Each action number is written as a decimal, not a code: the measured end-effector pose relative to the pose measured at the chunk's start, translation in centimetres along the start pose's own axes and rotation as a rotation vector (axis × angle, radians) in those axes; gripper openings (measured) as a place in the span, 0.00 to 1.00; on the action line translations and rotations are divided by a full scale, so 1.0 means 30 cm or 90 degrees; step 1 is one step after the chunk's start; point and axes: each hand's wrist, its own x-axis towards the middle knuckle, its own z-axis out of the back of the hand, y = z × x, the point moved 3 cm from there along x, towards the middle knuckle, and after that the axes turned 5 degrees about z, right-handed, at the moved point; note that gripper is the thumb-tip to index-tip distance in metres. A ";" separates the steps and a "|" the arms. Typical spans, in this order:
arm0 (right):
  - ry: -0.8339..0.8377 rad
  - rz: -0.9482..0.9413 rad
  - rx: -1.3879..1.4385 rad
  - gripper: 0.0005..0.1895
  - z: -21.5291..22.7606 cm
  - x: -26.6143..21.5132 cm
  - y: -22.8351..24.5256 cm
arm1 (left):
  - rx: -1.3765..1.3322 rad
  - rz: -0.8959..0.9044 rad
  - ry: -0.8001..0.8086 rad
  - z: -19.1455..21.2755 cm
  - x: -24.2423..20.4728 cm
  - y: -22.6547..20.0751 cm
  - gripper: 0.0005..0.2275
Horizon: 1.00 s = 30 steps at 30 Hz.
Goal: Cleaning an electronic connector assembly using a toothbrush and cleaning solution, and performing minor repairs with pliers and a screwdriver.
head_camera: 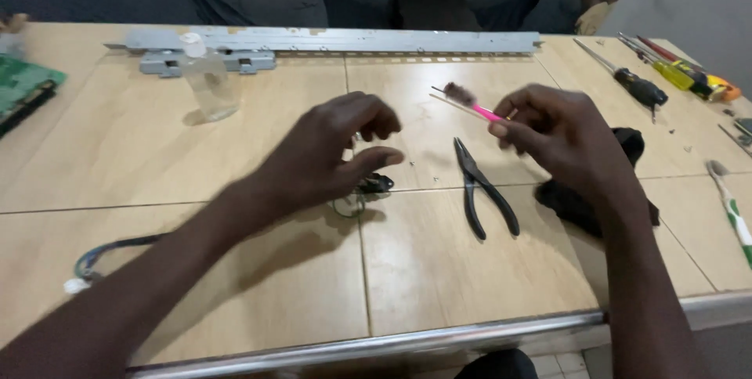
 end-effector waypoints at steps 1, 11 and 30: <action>-0.055 0.074 0.023 0.07 -0.001 -0.042 0.033 | -0.017 0.010 -0.043 0.001 0.001 -0.021 0.14; -0.180 -0.139 0.174 0.08 -0.048 -0.525 0.003 | -0.287 -0.052 0.006 -0.086 -0.025 -0.270 0.20; -0.323 -0.172 0.291 0.11 -0.121 -0.700 0.059 | -0.336 0.107 -0.016 -0.327 0.062 -0.375 0.07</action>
